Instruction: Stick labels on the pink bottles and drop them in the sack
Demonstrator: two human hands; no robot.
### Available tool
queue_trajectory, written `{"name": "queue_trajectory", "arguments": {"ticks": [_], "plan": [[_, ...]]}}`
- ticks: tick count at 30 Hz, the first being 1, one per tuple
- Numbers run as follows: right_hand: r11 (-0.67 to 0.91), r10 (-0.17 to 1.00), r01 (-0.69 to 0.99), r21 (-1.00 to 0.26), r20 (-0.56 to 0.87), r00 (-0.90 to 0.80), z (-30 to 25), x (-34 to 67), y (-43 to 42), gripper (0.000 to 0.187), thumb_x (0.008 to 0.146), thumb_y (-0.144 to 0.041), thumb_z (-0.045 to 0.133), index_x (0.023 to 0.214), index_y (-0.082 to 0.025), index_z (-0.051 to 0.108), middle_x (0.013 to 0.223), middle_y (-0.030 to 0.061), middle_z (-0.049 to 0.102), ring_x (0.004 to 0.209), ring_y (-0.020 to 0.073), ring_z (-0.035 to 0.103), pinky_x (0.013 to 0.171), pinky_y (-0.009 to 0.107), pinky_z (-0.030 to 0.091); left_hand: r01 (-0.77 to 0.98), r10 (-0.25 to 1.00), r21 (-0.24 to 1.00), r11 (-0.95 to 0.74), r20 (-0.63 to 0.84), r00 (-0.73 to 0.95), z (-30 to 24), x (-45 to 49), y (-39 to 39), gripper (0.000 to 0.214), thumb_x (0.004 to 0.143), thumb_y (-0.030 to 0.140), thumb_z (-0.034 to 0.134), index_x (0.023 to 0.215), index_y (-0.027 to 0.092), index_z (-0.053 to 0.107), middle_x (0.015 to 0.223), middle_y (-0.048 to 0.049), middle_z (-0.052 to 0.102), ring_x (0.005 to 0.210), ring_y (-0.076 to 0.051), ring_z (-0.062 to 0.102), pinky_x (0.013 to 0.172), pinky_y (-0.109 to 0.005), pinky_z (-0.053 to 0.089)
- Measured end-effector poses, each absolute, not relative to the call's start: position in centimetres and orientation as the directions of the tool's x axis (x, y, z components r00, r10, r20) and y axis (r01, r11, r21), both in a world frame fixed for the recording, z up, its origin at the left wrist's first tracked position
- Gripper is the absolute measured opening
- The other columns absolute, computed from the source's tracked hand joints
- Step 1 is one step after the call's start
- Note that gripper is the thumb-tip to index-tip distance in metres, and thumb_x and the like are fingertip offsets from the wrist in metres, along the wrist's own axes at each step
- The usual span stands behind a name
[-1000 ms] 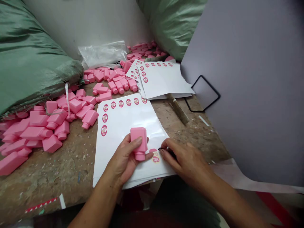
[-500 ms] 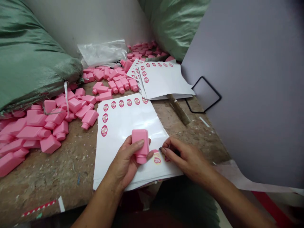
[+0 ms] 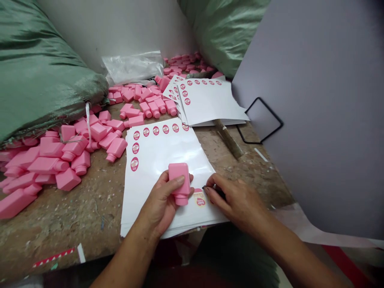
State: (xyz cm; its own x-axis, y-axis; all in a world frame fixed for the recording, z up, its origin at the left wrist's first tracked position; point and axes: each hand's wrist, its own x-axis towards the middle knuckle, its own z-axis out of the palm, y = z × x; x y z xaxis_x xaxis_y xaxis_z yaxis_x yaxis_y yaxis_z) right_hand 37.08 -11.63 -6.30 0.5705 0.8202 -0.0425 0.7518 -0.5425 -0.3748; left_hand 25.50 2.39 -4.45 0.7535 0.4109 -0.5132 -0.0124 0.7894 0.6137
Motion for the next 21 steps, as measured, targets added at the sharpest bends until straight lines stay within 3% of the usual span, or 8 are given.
{"name": "queue_trajectory", "arguments": {"ticks": [3,8,15,21], "plan": [[-0.559,0.808,0.725,-0.402,-0.068,0.585,-6.08,37.16,-11.5,0.02,0.09,-0.031,0.041,0.081,-0.022,0.056,0.069,0.0032,0.068,0.062,0.0215,0.061,0.057,0.03,0.03,-0.006,0.409,0.614,0.789,-0.519,0.751,-4.38,25.53,2.34,0.022,0.079,0.013,0.067,0.1,0.012,0.061,0.1,-0.0081,0.064,0.096,-0.017,0.063,0.085,-0.031,0.055],[-0.536,0.81,0.641,-0.55,-0.119,0.575,-5.9,37.53,-11.7,0.02,0.089,-0.034,0.043,0.08,-0.023,0.057,0.071,0.0015,0.068,0.061,0.0179,0.059,0.056,0.027,0.034,-0.024,0.412,0.61,0.792,-0.506,0.758,-4.71,25.53,2.39,0.024,0.079,0.013,0.067,0.102,0.012,0.061,0.101,-0.0088,0.065,0.092,-0.017,0.063,0.084,-0.032,0.055],[-0.509,0.83,0.784,-0.356,0.039,0.557,-6.68,37.07,-11.85,0.018,0.09,-0.03,0.045,0.081,-0.022,0.058,0.069,0.0015,0.07,0.059,0.0206,0.061,0.062,0.033,0.033,-0.043,0.417,0.599,0.8,-0.502,0.758,-4.9,25.39,2.46,0.021,0.079,0.013,0.066,0.1,0.012,0.063,0.108,-0.0106,0.065,0.099,-0.019,0.063,0.086,-0.033,0.056],[-0.531,0.821,0.764,-0.367,0.004,0.571,-6.55,37.15,-11.57,0.018,0.089,-0.03,0.045,0.081,-0.021,0.059,0.068,0.0022,0.069,0.06,0.021,0.062,0.061,0.032,0.033,-0.037,0.419,0.593,0.804,-0.522,0.743,-4.58,25.51,2.32,0.018,0.079,0.011,0.066,0.096,0.011,0.063,0.103,-0.0103,0.066,0.092,-0.018,0.064,0.082,-0.031,0.057]]}}
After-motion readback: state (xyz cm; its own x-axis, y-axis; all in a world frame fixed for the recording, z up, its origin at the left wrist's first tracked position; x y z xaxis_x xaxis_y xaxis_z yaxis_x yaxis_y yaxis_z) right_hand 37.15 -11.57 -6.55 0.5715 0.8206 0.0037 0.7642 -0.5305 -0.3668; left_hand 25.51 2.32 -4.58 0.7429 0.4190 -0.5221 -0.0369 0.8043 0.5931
